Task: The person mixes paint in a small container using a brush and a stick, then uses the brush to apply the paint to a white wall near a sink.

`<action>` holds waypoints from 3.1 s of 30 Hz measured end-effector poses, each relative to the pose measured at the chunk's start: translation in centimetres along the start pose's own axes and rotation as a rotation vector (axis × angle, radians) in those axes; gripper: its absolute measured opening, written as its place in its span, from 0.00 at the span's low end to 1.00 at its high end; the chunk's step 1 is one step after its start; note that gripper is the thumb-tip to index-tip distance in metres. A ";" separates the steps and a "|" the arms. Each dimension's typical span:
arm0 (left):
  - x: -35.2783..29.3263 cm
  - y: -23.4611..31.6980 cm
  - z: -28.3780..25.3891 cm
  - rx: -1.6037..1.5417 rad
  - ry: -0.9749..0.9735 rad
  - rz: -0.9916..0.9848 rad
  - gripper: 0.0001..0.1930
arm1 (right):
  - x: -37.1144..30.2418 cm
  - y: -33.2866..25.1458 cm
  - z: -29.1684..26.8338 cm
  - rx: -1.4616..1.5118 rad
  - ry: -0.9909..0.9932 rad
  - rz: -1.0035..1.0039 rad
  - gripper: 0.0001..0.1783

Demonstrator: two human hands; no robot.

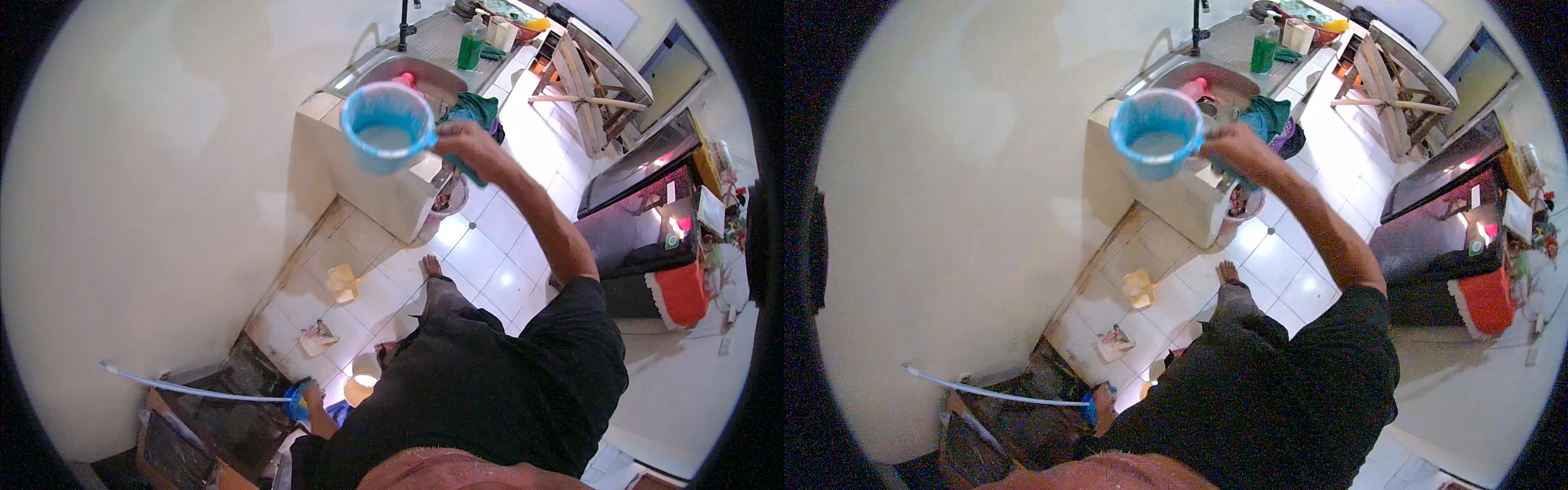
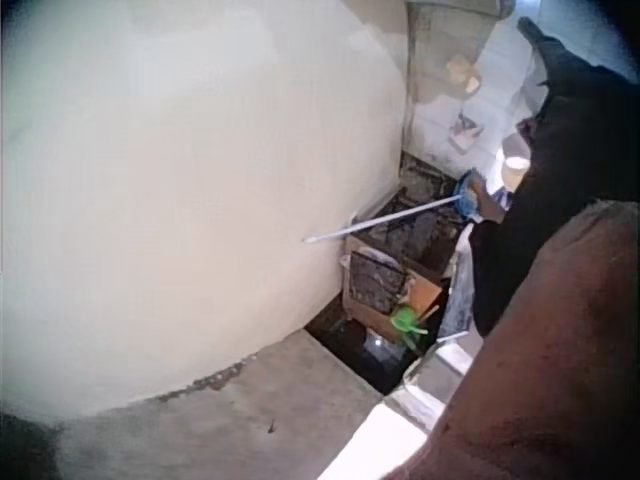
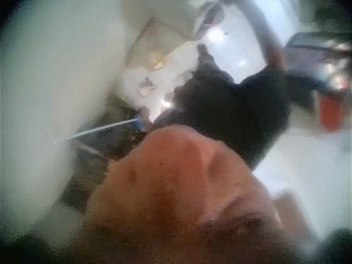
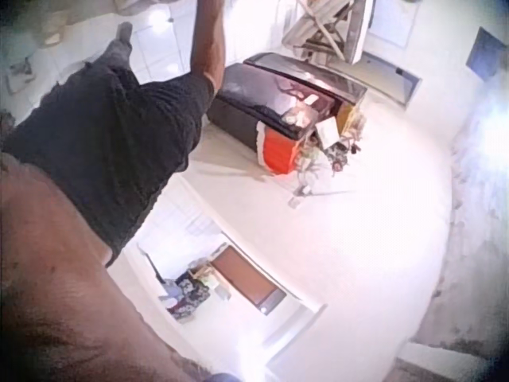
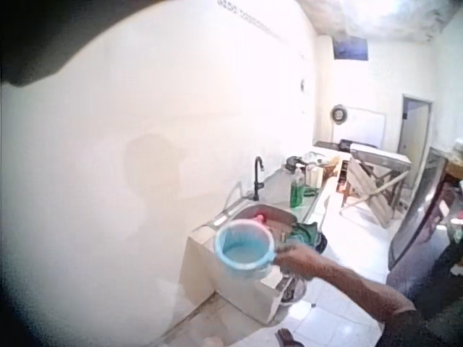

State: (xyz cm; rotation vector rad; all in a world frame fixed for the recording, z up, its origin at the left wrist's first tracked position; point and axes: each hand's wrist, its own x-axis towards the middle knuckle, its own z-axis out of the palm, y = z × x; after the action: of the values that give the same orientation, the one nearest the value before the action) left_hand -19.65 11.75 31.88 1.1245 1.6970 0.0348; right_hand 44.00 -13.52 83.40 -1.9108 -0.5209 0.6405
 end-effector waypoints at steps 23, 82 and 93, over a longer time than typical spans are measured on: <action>-16.3 18.6 26.6 -0.046 0.111 -0.054 0.10 | 42.1 16.0 -27.3 -0.530 0.166 -0.532 0.22; -34.6 79.0 60.2 -0.263 -0.510 0.672 0.24 | 53.3 19.1 -23.8 0.531 0.110 0.164 0.24; -37.1 81.8 57.3 -0.089 -0.768 0.519 0.23 | 76.1 22.1 -28.5 -0.280 0.609 0.004 0.45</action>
State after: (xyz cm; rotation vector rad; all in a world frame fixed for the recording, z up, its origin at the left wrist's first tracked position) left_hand 77.34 4.96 75.36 1.2688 0.7024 0.0018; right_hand 122.08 4.63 57.65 -2.2362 -0.2186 -0.0371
